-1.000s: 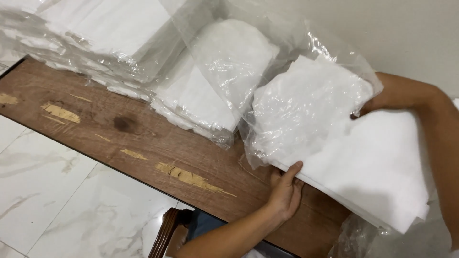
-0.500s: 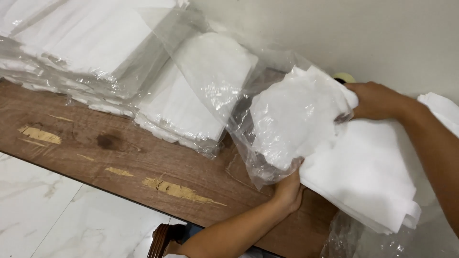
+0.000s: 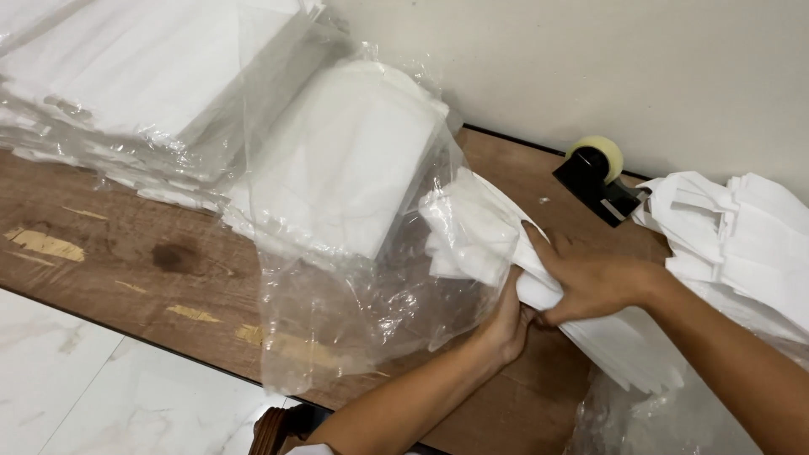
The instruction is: Folding stacks of white non-woven bags and inserting them into clear plastic packaging for final distribution.
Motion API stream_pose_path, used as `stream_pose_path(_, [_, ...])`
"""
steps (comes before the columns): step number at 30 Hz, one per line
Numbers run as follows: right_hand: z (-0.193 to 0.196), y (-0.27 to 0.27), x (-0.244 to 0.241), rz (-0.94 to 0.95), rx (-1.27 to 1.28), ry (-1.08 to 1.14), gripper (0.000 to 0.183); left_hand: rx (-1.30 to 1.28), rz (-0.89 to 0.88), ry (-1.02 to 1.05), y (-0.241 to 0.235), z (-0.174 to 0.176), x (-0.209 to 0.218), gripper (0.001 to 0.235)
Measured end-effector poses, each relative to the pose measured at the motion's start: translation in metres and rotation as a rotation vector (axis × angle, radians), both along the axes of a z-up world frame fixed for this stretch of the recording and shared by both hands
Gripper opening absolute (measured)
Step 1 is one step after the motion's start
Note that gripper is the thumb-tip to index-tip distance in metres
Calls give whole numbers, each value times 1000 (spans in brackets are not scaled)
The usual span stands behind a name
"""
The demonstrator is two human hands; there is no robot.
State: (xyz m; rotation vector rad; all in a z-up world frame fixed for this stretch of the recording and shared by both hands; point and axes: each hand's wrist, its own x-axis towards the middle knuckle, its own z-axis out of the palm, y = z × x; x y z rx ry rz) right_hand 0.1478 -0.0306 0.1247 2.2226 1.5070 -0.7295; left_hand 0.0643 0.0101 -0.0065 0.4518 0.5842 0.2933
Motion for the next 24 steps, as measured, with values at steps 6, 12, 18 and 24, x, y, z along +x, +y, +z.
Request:
stream_pose_path(6, [-59,-4,16,-72,89,-158,138,121,-204,-194,2,-73,35,47])
stream_pose_path(12, [-72,-6,19,-70,122,-294,110,259,-308,-124,15,42,-16,75])
stream_pose_path(18, [-84,-15,25,-10,297,-364,108,295,-326,-41,12,42,-17,61])
stream_pose_path(24, [-89,-18,26,39,352,-427,114,413,-336,-106,5,18,-21,74])
